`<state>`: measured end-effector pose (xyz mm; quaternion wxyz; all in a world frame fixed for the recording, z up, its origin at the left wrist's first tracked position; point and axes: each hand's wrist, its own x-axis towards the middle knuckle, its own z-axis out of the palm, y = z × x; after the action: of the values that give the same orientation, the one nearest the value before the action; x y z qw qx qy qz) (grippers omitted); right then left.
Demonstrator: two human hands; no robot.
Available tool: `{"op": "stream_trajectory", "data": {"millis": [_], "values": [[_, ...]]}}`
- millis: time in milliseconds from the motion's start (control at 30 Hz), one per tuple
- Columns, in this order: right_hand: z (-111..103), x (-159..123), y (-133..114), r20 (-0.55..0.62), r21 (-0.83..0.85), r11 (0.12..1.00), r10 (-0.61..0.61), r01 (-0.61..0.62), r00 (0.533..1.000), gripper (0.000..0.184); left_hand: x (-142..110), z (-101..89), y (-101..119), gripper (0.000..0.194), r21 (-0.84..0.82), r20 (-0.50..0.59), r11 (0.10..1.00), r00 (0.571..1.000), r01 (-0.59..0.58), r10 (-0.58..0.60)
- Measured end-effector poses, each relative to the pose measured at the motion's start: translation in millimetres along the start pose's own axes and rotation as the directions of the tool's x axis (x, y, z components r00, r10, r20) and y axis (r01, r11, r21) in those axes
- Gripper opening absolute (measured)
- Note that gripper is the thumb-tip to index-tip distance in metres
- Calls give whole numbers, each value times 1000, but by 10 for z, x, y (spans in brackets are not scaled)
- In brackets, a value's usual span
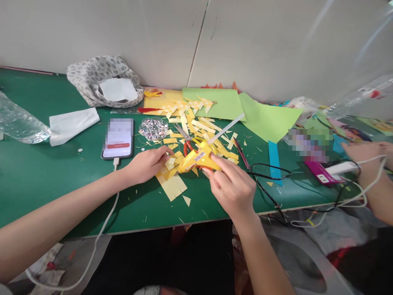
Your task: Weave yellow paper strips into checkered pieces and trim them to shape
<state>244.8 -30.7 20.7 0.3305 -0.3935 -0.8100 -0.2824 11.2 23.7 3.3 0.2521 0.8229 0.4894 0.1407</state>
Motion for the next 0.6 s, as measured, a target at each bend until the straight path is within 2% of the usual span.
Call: {"op": "stream_trajectory", "data": {"millis": [233,300,467,600], "values": [[16,-12,-2,-25,17,1000,12,-12,1000,24,-3,-7,-9,34,-63,18,998,1000,16,-15],[10,-39,39,1,53,998,30,-30,1000,26,-5,-11,-2,35,-91,23,996,1000,21,-19],[-29,-182,210,54,101,983,150,-155,987,40,-4,6,-7,31,-25,14,1000,1000,2,-2],[-13,-259,274,108,57,973,216,-223,970,38,-4,15,-4,29,-25,15,1000,1000,2,-2]]}}
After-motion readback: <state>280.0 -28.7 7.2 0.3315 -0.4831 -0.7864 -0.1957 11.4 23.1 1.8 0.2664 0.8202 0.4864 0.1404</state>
